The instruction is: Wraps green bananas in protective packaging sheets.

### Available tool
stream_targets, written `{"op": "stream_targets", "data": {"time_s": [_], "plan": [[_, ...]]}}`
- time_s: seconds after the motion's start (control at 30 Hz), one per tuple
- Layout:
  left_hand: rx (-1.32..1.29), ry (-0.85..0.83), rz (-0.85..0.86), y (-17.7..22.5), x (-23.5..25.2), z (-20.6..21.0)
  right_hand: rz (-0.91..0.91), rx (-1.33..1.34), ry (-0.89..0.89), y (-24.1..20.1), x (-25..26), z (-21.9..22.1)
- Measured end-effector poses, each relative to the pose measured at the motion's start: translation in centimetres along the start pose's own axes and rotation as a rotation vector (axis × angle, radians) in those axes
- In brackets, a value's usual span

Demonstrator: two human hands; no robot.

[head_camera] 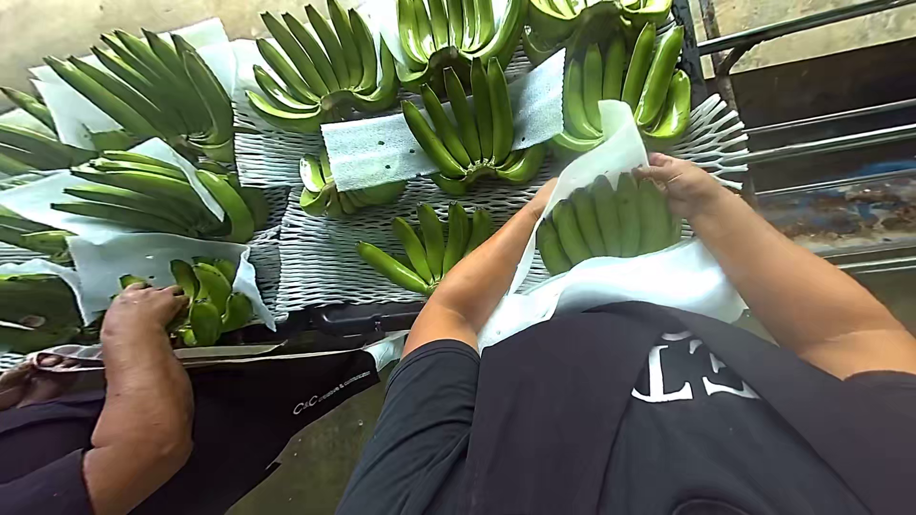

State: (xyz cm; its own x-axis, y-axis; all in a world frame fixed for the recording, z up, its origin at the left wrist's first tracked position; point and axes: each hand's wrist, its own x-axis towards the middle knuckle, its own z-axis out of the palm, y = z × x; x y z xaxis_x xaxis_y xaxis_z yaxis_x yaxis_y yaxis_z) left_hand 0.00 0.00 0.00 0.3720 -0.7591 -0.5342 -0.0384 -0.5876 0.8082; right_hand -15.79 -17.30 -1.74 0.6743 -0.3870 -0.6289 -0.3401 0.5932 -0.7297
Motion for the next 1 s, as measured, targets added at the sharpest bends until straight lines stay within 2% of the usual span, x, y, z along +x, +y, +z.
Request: {"op": "stream_targets", "data": {"time_s": [0.03,0.07,0.17,0.27,0.37,0.43,0.53,0.6,0.63,0.7,0.77,0.8,0.87,0.93,1.0], "plan": [[-0.166,0.095,0.04,-1.0,0.5,-0.4,-0.032,-0.037,0.086,0.1,0.4,-0.2],[-0.322,0.115,0.063,-1.9,0.6,-0.9,-0.062,-0.084,0.167,0.4,0.7,-0.7],[-0.673,-0.065,-0.062,-1.8,-2.0,-2.5,-0.089,-0.21,0.316,0.4,0.5,-2.7],[-0.85,-0.227,-0.252,-1.6,-4.1,-1.4,-0.045,-0.217,0.288,-0.3,-1.3,-3.5],[-0.941,-0.346,-0.299,-2.5,-4.6,-0.7,0.023,-0.212,0.223,0.4,-2.7,-4.2],[-0.864,-0.286,-0.31,-2.1,-4.4,-0.5,-0.006,-0.338,0.246,0.7,-3.7,-3.8],[-0.574,-0.061,-0.354,-0.4,-5.1,-0.7,-0.087,-0.629,0.243,0.5,-5.2,-3.3],[-0.398,0.04,-0.304,0.2,-5.8,-2.0,-0.081,-0.803,0.218,0.8,-5.4,-5.0],[-0.398,0.018,-0.223,-0.7,-5.7,-2.8,-0.076,-0.876,0.2,1.4,-5.4,-6.2],[-0.607,-0.142,-0.038,-4.1,-4.9,-3.7,-0.079,-0.993,0.136,2.0,-5.2,-8.2],[-0.686,-0.115,-0.125,-2.2,-7.0,-2.0,-0.098,-1.061,-0.008,1.7,-5.7,-9.5],[-0.674,-0.038,-0.207,-1.4,-8.0,-1.0,-0.196,-1.1,-0.055,2.5,-5.5,-10.7],[-0.624,-0.035,-0.205,-2.8,-8.8,-0.2,-0.269,-1.155,-0.035,2.9,-6.5,-10.6],[-0.408,0.196,-0.132,-3.1,-10.4,1.7,-0.304,-1.25,0.142,1.8,-9.9,-7.5],[0.052,0.422,0.14,-3.5,-12.3,3.9,-0.589,-1.341,0.246,2.0,-12.6,-6.4]]}}
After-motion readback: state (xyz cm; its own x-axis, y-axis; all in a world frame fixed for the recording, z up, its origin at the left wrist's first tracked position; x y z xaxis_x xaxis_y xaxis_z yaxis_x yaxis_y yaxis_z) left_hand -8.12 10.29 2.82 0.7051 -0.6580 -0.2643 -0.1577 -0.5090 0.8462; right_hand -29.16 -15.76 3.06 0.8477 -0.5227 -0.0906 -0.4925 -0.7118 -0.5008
